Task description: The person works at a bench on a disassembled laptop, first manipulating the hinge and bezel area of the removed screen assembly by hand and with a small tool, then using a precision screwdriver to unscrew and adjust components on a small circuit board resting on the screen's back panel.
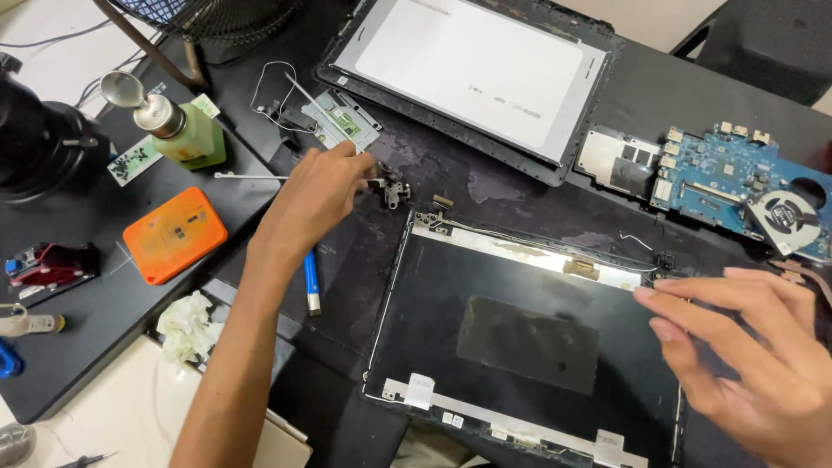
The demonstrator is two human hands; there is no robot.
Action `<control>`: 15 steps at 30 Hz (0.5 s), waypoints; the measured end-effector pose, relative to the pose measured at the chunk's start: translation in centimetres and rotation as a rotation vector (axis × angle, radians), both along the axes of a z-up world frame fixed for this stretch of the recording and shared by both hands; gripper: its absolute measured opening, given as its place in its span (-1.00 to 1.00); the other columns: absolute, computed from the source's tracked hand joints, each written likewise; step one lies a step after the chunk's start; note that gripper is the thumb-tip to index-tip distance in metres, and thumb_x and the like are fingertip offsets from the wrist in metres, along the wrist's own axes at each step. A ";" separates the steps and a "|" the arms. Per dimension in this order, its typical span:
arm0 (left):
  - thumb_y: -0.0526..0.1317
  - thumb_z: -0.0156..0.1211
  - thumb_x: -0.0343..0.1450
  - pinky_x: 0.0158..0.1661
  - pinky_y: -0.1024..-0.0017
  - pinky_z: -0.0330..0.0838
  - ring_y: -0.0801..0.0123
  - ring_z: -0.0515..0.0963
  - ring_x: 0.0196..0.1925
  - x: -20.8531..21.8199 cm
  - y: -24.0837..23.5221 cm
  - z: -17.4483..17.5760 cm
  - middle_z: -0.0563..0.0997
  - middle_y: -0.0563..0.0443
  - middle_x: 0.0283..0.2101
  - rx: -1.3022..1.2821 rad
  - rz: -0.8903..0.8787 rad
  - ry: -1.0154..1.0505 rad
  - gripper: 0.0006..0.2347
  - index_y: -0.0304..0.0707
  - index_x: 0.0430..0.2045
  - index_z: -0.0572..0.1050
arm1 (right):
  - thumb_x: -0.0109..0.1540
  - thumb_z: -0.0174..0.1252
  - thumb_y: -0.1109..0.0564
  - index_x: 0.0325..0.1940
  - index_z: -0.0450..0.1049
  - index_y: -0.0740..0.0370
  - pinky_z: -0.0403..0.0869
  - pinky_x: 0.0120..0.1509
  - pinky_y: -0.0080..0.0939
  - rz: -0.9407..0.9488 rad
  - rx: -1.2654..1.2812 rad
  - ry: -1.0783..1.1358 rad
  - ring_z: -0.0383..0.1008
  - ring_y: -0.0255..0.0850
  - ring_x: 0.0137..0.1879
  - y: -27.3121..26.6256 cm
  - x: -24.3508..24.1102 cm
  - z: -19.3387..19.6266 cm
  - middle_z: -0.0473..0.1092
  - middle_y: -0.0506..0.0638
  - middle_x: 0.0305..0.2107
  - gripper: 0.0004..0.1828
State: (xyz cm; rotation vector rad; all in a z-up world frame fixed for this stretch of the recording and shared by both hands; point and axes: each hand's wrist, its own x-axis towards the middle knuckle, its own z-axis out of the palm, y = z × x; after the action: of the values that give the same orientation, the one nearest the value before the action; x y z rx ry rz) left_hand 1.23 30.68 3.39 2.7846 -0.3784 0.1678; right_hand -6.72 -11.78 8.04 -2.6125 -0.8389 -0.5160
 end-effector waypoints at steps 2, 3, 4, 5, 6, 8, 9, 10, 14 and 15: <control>-0.43 0.17 0.38 -0.15 0.00 0.38 -0.18 0.56 -0.21 -0.2 -0.1 0.5 0.56 -0.25 -0.23 -0.049 -0.009 0.002 -0.93 -0.37 -0.33 0.55 | 0.20 0.32 0.21 -0.07 0.64 0.12 0.46 0.22 -0.07 0.006 0.033 -0.001 0.55 -0.22 -0.04 0.4 -0.2 -0.6 0.57 -0.10 -0.16 -0.79; -0.44 0.15 0.39 -0.18 -0.01 0.39 -0.20 0.56 -0.22 -0.3 -0.2 0.7 0.56 -0.26 -0.22 -0.099 -0.018 0.004 -0.92 -0.37 -0.32 0.55 | 0.23 0.30 0.23 -0.08 0.64 0.14 0.46 0.21 -0.09 0.013 0.063 0.000 0.55 -0.20 -0.03 0.6 -0.1 -1.0 0.57 -0.09 -0.16 -0.82; -0.44 0.15 0.39 -0.18 -0.01 0.39 -0.20 0.56 -0.22 -0.4 -0.5 1.1 0.56 -0.26 -0.22 -0.098 -0.024 0.005 -0.92 -0.37 -0.32 0.55 | 0.23 0.30 0.23 -0.08 0.64 0.14 0.46 0.21 -0.09 0.008 0.065 0.000 0.55 -0.20 -0.03 0.7 0.0 -1.3 0.57 -0.09 -0.16 -0.82; -0.47 0.13 0.37 -0.18 -0.01 0.39 -0.19 0.56 -0.21 -0.5 -0.9 1.4 0.55 -0.25 -0.22 -0.103 -0.023 0.005 -0.89 -0.36 -0.31 0.55 | 0.20 0.31 0.23 -0.11 0.64 0.16 0.47 0.21 -0.07 0.029 0.066 0.024 0.55 -0.19 -0.07 0.7 0.1 -1.6 0.57 -0.07 -0.21 -0.82; -0.49 0.10 0.36 -0.18 -0.02 0.39 -0.18 0.57 -0.21 -0.5 -1.3 1.7 0.55 -0.24 -0.23 -0.109 -0.020 0.002 -0.86 -0.34 -0.29 0.55 | 0.17 0.31 0.23 -0.14 0.65 0.17 0.48 0.21 -0.05 0.054 0.066 0.045 0.55 -0.17 -0.11 0.8 0.4 -1.9 0.56 -0.06 -0.26 -0.82; -0.49 0.11 0.34 -0.18 -0.03 0.38 -0.20 0.56 -0.20 -0.7 -1.8 1.6 0.55 -0.24 -0.23 -0.106 -0.030 -0.022 -0.84 -0.36 -0.27 0.53 | 0.18 0.30 0.23 -0.14 0.64 0.18 0.48 0.20 -0.07 0.066 0.091 0.069 0.55 -0.19 -0.10 0.6 0.7 -2.4 0.56 -0.06 -0.25 -0.83; -0.50 0.11 0.33 -0.18 -0.03 0.37 -0.22 0.54 -0.19 -0.8 -2.0 1.5 0.54 -0.24 -0.23 -0.102 -0.037 -0.043 -0.82 -0.37 -0.24 0.51 | 0.18 0.29 0.23 -0.14 0.63 0.19 0.48 0.18 -0.08 0.081 0.116 0.095 0.56 -0.20 -0.10 0.5 0.8 -2.8 0.56 -0.07 -0.24 -0.83; -0.50 0.11 0.33 -0.18 -0.03 0.37 -0.22 0.54 -0.19 -0.4 -2.1 1.0 0.54 -0.24 -0.23 -0.102 -0.042 -0.045 -0.82 -0.37 -0.24 0.51 | 0.18 0.29 0.23 -0.14 0.63 0.19 0.48 0.18 -0.08 0.077 0.117 0.092 0.56 -0.20 -0.10 0.4 0.9 -2.9 0.56 -0.07 -0.24 -0.83; -0.49 0.10 0.35 -0.14 -0.02 0.38 -0.21 0.54 -0.15 0.0 -2.6 -0.4 0.54 -0.24 -0.22 -0.082 -0.060 -0.066 -0.78 -0.37 -0.15 0.50 | 0.17 0.30 0.24 -0.12 0.62 0.19 0.48 0.17 -0.08 0.101 0.115 0.124 0.55 -0.21 -0.10 0.2 1.4 -3.6 0.56 -0.08 -0.24 -0.80; -0.51 0.07 0.33 -0.13 -0.01 0.38 -0.19 0.54 -0.14 -0.1 -2.7 -0.4 0.55 -0.22 -0.21 -0.073 -0.049 -0.053 -0.72 -0.34 -0.10 0.51 | 0.16 0.30 0.24 -0.12 0.62 0.19 0.47 0.18 -0.07 0.099 0.106 0.138 0.55 -0.21 -0.10 0.1 1.5 -3.7 0.56 -0.08 -0.24 -0.79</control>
State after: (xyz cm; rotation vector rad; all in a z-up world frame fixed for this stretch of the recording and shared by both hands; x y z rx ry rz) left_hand 1.11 27.94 2.99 2.7004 -0.4440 0.2402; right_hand -5.24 -11.69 4.34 -2.4644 -0.8664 -0.3393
